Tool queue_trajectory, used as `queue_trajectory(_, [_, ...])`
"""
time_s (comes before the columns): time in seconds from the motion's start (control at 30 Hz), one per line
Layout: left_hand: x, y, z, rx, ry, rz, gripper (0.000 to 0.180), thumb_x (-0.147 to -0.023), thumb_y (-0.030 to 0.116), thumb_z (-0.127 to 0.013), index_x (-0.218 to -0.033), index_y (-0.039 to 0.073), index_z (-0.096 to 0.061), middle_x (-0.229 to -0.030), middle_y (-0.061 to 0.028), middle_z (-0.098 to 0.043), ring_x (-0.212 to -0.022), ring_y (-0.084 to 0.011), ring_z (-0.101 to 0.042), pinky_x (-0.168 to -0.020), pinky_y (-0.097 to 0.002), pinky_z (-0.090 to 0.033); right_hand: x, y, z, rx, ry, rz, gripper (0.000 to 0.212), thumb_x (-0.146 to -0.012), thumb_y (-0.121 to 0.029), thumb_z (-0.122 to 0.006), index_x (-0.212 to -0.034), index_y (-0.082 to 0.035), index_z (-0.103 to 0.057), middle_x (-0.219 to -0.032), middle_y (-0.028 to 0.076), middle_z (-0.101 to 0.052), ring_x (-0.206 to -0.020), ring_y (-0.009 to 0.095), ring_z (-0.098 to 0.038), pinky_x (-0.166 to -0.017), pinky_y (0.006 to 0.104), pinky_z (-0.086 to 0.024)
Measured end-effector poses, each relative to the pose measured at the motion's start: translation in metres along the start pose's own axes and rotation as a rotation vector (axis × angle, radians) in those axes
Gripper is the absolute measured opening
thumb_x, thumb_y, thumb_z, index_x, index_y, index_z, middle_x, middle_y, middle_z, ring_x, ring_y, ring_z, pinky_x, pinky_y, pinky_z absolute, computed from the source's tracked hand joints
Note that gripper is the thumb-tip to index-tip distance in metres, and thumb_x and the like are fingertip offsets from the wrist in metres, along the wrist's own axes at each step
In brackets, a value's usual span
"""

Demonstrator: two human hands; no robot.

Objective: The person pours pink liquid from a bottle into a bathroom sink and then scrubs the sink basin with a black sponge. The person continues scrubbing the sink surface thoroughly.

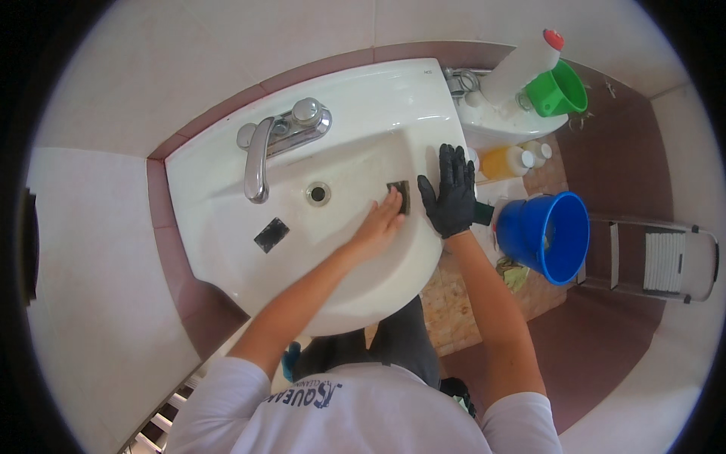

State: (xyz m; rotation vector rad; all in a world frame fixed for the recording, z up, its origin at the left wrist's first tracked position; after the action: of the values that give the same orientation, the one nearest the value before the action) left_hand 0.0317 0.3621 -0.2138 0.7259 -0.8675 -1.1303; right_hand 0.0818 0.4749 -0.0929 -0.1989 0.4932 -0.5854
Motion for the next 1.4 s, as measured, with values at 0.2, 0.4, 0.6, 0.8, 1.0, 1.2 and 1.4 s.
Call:
queue_trajectory(0.2, [-0.02,-0.06,0.063,-0.161,0.199,0.141,0.056,-0.099,0.034,-0.032,-0.141,-0.003,-0.029,-0.151,-0.0218,-0.019,-0.139,-0.0331,-0.02,-0.111,-0.0532,-0.013,-0.004,-0.009,-0.004,0.007,-0.027,0.033,0.069,-0.084,-0.029,-0.062,-0.141,-0.002,-0.032,-0.139,0.02,-0.041,-0.131,0.039,-0.035,-0.108,0.05,-0.026])
queue_trajectory(0.4, [-0.033,-0.042,0.056,-0.121,0.247,0.116,0.056,-0.1,0.034,-0.029,-0.142,-0.002,-0.027,-0.151,-0.0209,-0.019,-0.141,-0.028,-0.017,-0.112,-0.0514,-0.014,-0.002,-0.01,-0.002,-0.005,-0.01,0.067,0.069,-0.084,-0.03,-0.063,-0.14,-0.002,-0.033,-0.14,0.019,-0.04,-0.131,0.039,-0.035,-0.107,0.0515,-0.026])
queue_trajectory(0.6, [-0.048,-0.022,0.049,-0.112,0.234,0.09,0.056,-0.099,0.033,-0.029,-0.141,-0.004,-0.029,-0.151,-0.0211,-0.019,-0.141,-0.0279,-0.017,-0.113,-0.0504,-0.012,-0.004,-0.009,-0.004,0.008,-0.042,0.046,0.07,-0.085,-0.03,-0.062,-0.14,-0.001,-0.032,-0.14,0.019,-0.04,-0.131,0.039,-0.035,-0.107,0.0514,-0.025])
queue_trajectory(0.8, [-0.036,-0.048,0.066,-0.079,0.258,0.224,0.056,-0.099,0.034,-0.029,-0.14,-0.004,-0.032,-0.15,-0.0204,-0.021,-0.141,-0.0289,-0.019,-0.113,-0.0489,-0.011,0.0,-0.009,-0.004,-0.003,-0.037,0.057,0.069,-0.085,-0.031,-0.062,-0.14,-0.001,-0.032,-0.14,0.019,-0.04,-0.131,0.039,-0.035,-0.108,0.051,-0.024])
queue_trajectory(1.0, [-0.042,-0.031,0.069,0.015,0.322,0.078,0.054,-0.099,0.033,-0.031,-0.142,0.0,-0.031,-0.151,-0.0167,-0.021,-0.14,-0.0308,-0.02,-0.113,-0.0488,-0.009,-0.004,-0.011,-0.004,-0.018,-0.04,0.068,0.07,-0.085,-0.031,-0.062,-0.14,-0.002,-0.032,-0.14,0.018,-0.04,-0.131,0.039,-0.034,-0.108,0.0509,-0.024])
queue_trajectory(1.2, [-0.056,-0.008,0.063,-0.113,0.275,0.037,0.052,-0.099,0.032,-0.031,-0.14,0.001,-0.033,-0.15,-0.0153,-0.024,-0.139,-0.0321,-0.021,-0.114,-0.0477,-0.01,-0.003,-0.006,-0.006,0.006,-0.039,0.047,0.069,-0.085,-0.03,-0.062,-0.14,-0.002,-0.032,-0.141,0.018,-0.039,-0.132,0.038,-0.033,-0.109,0.0505,-0.023])
queue_trajectory(1.4, [-0.029,-0.051,0.074,-0.233,0.281,0.181,0.054,-0.099,0.033,-0.03,-0.136,-0.005,-0.037,-0.148,-0.0211,-0.027,-0.138,-0.0322,-0.024,-0.113,-0.0487,-0.013,-0.002,-0.01,-0.006,-0.003,-0.046,0.057,0.07,-0.085,-0.029,-0.063,-0.141,-0.003,-0.032,-0.141,0.018,-0.039,-0.133,0.038,-0.033,-0.109,0.0498,-0.022])
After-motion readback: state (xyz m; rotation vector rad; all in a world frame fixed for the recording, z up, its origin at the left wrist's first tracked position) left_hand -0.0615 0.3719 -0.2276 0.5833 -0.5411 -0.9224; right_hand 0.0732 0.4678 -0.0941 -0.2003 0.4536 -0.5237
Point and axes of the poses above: each hand's wrist, its own x-axis away from the middle knuckle, its own z-axis out of the back of the hand, y = z × x, the point moved 10 cm from there along -x, towards the middle knuckle
